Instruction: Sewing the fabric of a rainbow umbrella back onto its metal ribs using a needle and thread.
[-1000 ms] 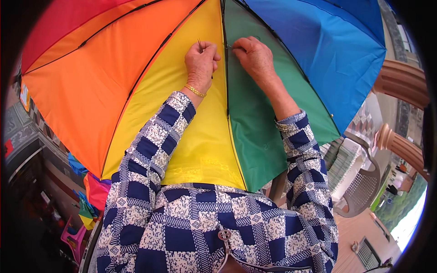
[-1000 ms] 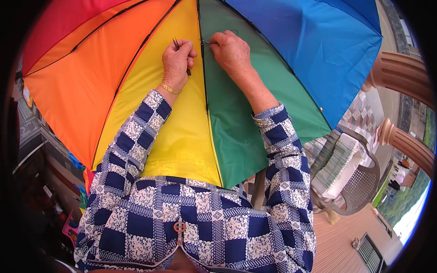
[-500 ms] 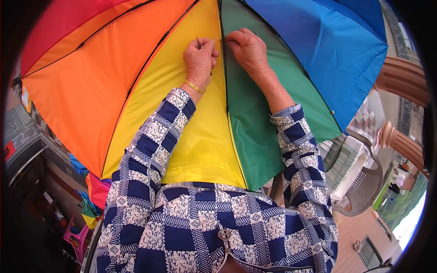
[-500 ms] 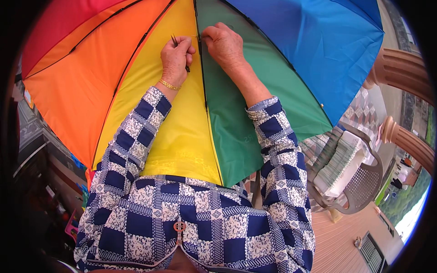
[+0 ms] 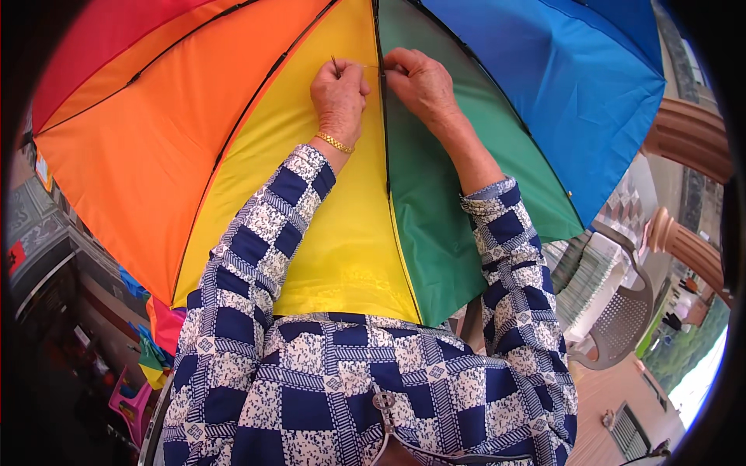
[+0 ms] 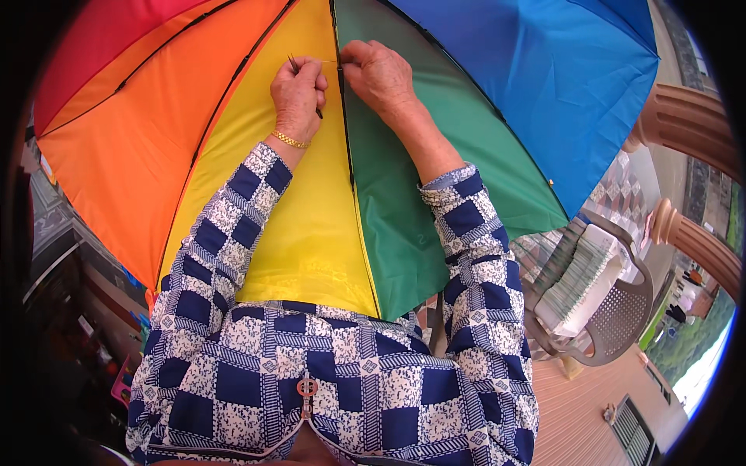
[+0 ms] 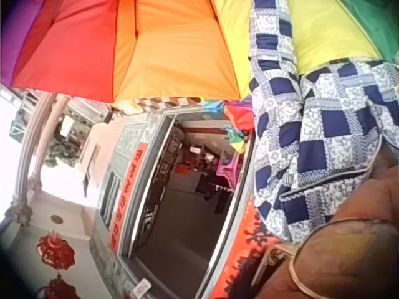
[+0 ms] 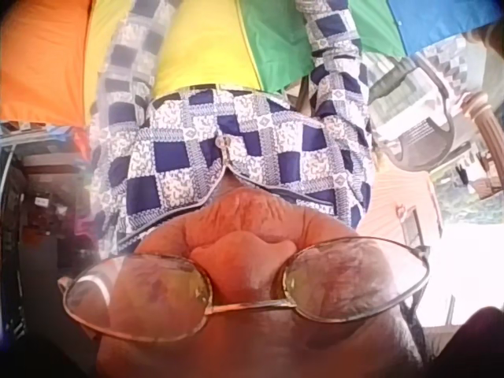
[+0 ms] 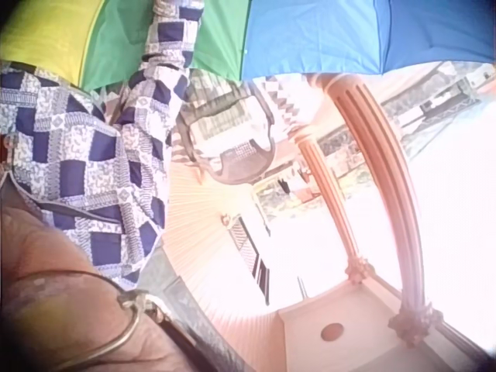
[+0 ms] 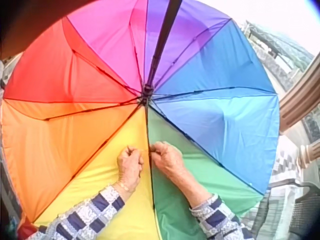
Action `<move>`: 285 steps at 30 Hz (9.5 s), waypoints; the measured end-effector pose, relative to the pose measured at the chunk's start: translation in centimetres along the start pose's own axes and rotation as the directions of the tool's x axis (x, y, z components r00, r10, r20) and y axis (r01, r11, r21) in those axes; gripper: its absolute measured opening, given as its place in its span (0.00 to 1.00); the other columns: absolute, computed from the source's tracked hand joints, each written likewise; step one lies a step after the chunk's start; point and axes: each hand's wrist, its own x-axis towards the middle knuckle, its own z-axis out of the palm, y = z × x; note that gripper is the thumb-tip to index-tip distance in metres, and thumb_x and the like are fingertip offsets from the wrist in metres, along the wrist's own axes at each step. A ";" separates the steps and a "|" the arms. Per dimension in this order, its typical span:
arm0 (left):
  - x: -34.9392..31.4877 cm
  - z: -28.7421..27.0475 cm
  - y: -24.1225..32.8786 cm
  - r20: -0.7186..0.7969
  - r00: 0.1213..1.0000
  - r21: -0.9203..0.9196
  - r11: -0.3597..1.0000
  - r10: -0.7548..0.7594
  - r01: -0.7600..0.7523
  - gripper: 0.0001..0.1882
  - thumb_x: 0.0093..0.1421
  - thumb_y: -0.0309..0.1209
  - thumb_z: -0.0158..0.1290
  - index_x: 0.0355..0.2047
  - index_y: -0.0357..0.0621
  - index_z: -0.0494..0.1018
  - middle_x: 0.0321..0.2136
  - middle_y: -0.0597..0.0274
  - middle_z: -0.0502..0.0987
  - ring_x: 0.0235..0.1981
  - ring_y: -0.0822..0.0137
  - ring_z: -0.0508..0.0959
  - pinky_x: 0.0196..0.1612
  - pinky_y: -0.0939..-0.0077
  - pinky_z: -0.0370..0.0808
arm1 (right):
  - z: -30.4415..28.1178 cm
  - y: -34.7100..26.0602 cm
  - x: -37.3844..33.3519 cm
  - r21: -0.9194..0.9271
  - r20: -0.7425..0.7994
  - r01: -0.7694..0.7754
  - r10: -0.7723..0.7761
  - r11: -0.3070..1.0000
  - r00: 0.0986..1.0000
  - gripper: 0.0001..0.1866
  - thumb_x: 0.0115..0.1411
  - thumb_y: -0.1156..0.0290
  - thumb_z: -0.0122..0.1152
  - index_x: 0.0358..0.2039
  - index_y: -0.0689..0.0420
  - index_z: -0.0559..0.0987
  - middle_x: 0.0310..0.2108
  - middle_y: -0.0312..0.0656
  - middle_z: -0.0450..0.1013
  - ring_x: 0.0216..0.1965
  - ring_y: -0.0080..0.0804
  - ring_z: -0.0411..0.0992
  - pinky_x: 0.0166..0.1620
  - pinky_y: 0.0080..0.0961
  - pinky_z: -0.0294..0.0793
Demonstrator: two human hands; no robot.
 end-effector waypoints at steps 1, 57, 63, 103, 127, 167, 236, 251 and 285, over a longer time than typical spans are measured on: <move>-0.1 -0.1 -0.1 -0.013 1.000 -0.039 0.999 0.003 -0.004 0.04 0.56 0.27 0.51 0.28 0.45 0.66 0.14 0.68 0.67 0.08 0.79 0.60 0.11 0.85 0.55 | -0.3 0.0 -0.1 -0.001 0.002 0.001 -0.001 1.000 1.000 0.06 0.48 0.69 0.57 0.28 0.52 0.78 0.27 0.41 0.70 0.33 0.43 0.71 0.36 0.36 0.70; -0.7 0.3 0.7 0.051 0.998 0.052 0.998 -0.037 0.034 0.05 0.51 0.26 0.55 0.23 0.42 0.69 0.14 0.70 0.67 0.12 0.80 0.65 0.13 0.86 0.58 | -3.3 -0.6 -0.7 -0.025 0.327 -0.064 0.068 0.998 0.943 0.06 0.50 0.72 0.54 0.22 0.61 0.73 0.25 0.50 0.68 0.30 0.51 0.69 0.35 0.42 0.70; -0.8 0.4 1.1 0.053 0.998 0.071 0.997 -0.041 0.037 0.05 0.51 0.26 0.55 0.23 0.42 0.69 0.14 0.71 0.67 0.13 0.80 0.65 0.13 0.86 0.58 | -2.3 -2.3 -1.5 -0.339 -0.015 0.136 -0.150 0.931 0.989 0.04 0.49 0.74 0.53 0.22 0.58 0.75 0.24 0.47 0.68 0.30 0.47 0.70 0.34 0.40 0.71; -0.3 0.1 2.8 0.598 0.615 0.729 -0.031 0.515 -0.683 0.07 0.51 0.32 0.56 0.31 0.51 0.75 0.28 0.61 0.69 0.28 0.59 0.74 0.30 0.67 0.71 | -9.3 0.5 -2.6 0.840 -0.092 -0.031 0.199 0.541 0.976 0.05 0.59 0.72 0.53 0.30 0.61 0.74 0.20 0.32 0.65 0.22 0.21 0.63 0.26 0.21 0.64; 1.6 0.7 5.4 0.314 0.949 0.320 0.944 -0.026 -0.080 0.07 0.54 0.29 0.54 0.26 0.39 0.70 0.18 0.70 0.69 0.14 0.79 0.64 0.15 0.82 0.59 | 1.2 -2.4 -2.0 0.706 -0.194 -0.097 0.323 0.702 0.926 0.06 0.51 0.73 0.56 0.27 0.59 0.79 0.24 0.40 0.74 0.30 0.31 0.73 0.33 0.29 0.73; -0.1 -1.0 7.2 0.869 0.483 0.489 -0.333 0.107 -0.806 0.12 0.52 0.36 0.56 0.30 0.41 0.71 0.30 0.54 0.72 0.32 0.53 0.75 0.32 0.62 0.72 | -13.0 -3.3 -4.7 0.981 -0.102 0.049 0.288 0.187 0.952 0.03 0.60 0.73 0.49 0.33 0.58 0.70 0.16 0.34 0.63 0.14 0.21 0.59 0.19 0.19 0.60; -1.4 5.1 10.4 0.478 0.876 -0.415 0.864 -0.061 0.286 0.08 0.63 0.27 0.42 0.39 0.35 0.65 0.30 0.60 0.70 0.24 0.69 0.68 0.27 0.76 0.65 | -21.2 17.5 -16.1 -0.240 -0.029 -0.274 0.276 0.931 0.961 0.04 0.47 0.78 0.51 0.26 0.60 0.71 0.16 0.41 0.64 0.20 0.23 0.63 0.27 0.21 0.64; 2.4 0.1 5.8 0.408 0.849 -0.459 0.729 -0.335 0.508 0.05 0.62 0.26 0.44 0.34 0.37 0.67 0.27 0.61 0.70 0.22 0.70 0.67 0.24 0.75 0.65 | -20.3 20.5 -16.0 -0.176 0.002 -0.330 0.335 0.928 0.942 0.05 0.50 0.78 0.52 0.30 0.58 0.72 0.18 0.36 0.64 0.21 0.20 0.61 0.28 0.18 0.63; -0.3 -5.7 -2.9 0.445 0.875 0.895 -0.109 0.190 -0.432 0.14 0.52 0.35 0.52 0.30 0.34 0.68 0.25 0.42 0.76 0.31 0.44 0.76 0.33 0.54 0.73 | -20.5 22.2 -19.1 0.104 -0.010 -0.294 0.297 0.950 0.955 0.07 0.53 0.80 0.51 0.33 0.60 0.75 0.27 0.28 0.70 0.32 0.14 0.65 0.39 0.12 0.64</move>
